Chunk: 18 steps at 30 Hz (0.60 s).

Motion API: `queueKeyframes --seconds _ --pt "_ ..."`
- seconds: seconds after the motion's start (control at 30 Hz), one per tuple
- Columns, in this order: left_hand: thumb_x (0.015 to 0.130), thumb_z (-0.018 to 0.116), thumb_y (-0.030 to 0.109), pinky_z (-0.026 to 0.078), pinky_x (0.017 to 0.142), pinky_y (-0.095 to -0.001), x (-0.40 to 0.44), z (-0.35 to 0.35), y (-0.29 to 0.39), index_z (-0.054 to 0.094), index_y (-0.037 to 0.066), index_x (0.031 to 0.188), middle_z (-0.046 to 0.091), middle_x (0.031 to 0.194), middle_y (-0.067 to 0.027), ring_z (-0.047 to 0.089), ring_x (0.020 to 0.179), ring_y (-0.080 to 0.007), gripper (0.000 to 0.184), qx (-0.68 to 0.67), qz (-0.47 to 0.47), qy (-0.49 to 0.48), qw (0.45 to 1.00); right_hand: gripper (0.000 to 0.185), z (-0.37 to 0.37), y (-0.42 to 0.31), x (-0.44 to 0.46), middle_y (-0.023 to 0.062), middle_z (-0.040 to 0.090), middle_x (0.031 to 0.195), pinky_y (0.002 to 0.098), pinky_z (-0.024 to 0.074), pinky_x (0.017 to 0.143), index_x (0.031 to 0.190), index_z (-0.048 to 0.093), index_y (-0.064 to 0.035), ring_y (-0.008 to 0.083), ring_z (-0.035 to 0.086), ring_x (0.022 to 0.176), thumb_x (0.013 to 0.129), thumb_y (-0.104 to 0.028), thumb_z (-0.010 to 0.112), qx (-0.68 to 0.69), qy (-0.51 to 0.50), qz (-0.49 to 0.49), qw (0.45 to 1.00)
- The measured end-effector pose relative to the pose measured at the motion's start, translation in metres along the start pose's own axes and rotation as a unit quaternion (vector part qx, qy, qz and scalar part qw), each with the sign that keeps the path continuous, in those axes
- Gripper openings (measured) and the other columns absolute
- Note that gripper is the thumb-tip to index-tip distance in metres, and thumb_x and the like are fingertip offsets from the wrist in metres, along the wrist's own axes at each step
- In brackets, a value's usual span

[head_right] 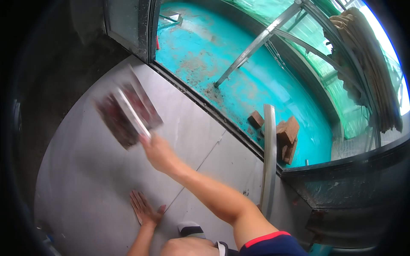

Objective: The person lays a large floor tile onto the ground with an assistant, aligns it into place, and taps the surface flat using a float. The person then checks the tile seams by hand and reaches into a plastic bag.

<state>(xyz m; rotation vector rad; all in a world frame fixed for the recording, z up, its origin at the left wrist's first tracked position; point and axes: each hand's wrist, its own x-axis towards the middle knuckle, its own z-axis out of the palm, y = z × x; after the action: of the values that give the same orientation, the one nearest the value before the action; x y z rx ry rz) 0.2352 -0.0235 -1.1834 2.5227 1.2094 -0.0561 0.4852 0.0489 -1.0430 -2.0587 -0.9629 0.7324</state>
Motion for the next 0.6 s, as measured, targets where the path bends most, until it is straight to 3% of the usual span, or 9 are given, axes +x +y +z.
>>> queueKeyframes --seconds 0.03,0.07,0.1,0.2,0.3,0.4,0.5,0.6 --pt "0.074 0.069 0.058 0.005 0.120 -0.0522 0.003 -0.003 0.002 0.008 -0.013 0.148 0.005 0.156 -0.0330 0.004 0.147 -0.0457 0.119 -0.010 -0.026 -0.048 0.998 0.057 0.010 0.039 -0.005 0.0319 0.065 0.089 0.0508 0.0484 0.078 0.103 0.056 0.0074 0.0483 0.063 0.087 0.102 -0.047 0.038 -0.021 0.001 0.020 1.000" --pt "0.073 0.069 0.060 0.004 0.120 -0.0516 0.002 0.001 -0.001 0.007 -0.013 0.148 0.003 0.157 -0.0322 0.001 0.147 -0.0445 0.122 -0.008 -0.018 -0.044 0.999 0.058 0.011 0.061 -0.013 0.0318 0.065 0.087 0.0512 0.0487 0.076 0.100 0.057 0.0077 0.0477 0.063 0.084 0.103 -0.047 0.037 -0.030 -0.062 0.103 0.992" --pt "0.072 0.069 0.061 0.004 0.120 -0.0513 0.001 0.003 -0.003 0.007 -0.013 0.148 0.003 0.157 -0.0322 0.001 0.147 -0.0444 0.122 -0.004 -0.003 -0.030 1.000 0.060 0.003 0.065 -0.017 0.0317 0.065 0.085 0.0516 0.0490 0.075 0.096 0.058 0.0080 0.0471 0.064 0.081 0.103 -0.047 0.037 -0.038 -0.122 0.185 0.974" --pt "0.072 0.068 0.063 0.004 0.120 -0.0507 -0.004 0.006 -0.003 0.008 -0.014 0.147 0.003 0.157 -0.0323 0.001 0.147 -0.0445 0.123 0.005 0.003 -0.021 1.000 0.062 -0.030 0.034 -0.017 0.0320 0.064 0.083 0.0510 0.0495 0.074 0.091 0.059 0.0090 0.0452 0.064 0.078 0.103 -0.047 0.036 0.007 -0.158 0.244 0.957" --pt "0.073 0.066 0.065 0.005 0.120 -0.0506 0.004 -0.002 0.004 0.008 -0.014 0.147 0.004 0.157 -0.0327 0.001 0.147 -0.0449 0.123 0.015 -0.014 -0.053 0.998 0.062 -0.052 -0.010 -0.008 0.0300 0.065 0.082 0.0496 0.0499 0.075 0.095 0.058 0.0092 0.0448 0.063 0.077 0.103 -0.047 0.035 0.022 -0.151 0.182 0.971" --pt "0.073 0.064 0.067 0.005 0.120 -0.0504 0.002 -0.004 0.004 0.009 -0.015 0.147 0.005 0.156 -0.0326 0.002 0.147 -0.0450 0.123 0.033 -0.006 -0.057 0.998 0.061 -0.063 -0.040 0.002 0.0294 0.065 0.084 0.0501 0.0493 0.076 0.099 0.057 0.0085 0.0464 0.062 0.080 0.103 -0.048 0.034 0.005 -0.083 0.022 0.996" --pt "0.073 0.063 0.068 0.004 0.120 -0.0506 0.002 0.003 0.000 0.010 -0.015 0.147 0.005 0.156 -0.0328 0.001 0.147 -0.0451 0.123 0.033 0.002 -0.050 0.998 0.062 -0.050 -0.026 -0.002 0.0306 0.066 0.091 0.0503 0.0487 0.080 0.104 0.057 0.0087 0.0482 0.062 0.089 0.103 -0.048 0.033 -0.044 -0.059 0.006 0.997" --pt "0.073 0.064 0.068 0.001 0.120 -0.0515 0.001 0.000 -0.001 0.010 -0.016 0.146 0.004 0.156 -0.0341 0.000 0.147 -0.0451 0.124 -0.003 0.000 -0.064 0.998 0.064 0.008 0.075 -0.006 0.0333 0.065 0.097 0.0517 0.0477 0.084 0.105 0.058 0.0099 0.0492 0.061 0.096 0.103 -0.049 0.033 -0.095 -0.088 0.113 0.985"
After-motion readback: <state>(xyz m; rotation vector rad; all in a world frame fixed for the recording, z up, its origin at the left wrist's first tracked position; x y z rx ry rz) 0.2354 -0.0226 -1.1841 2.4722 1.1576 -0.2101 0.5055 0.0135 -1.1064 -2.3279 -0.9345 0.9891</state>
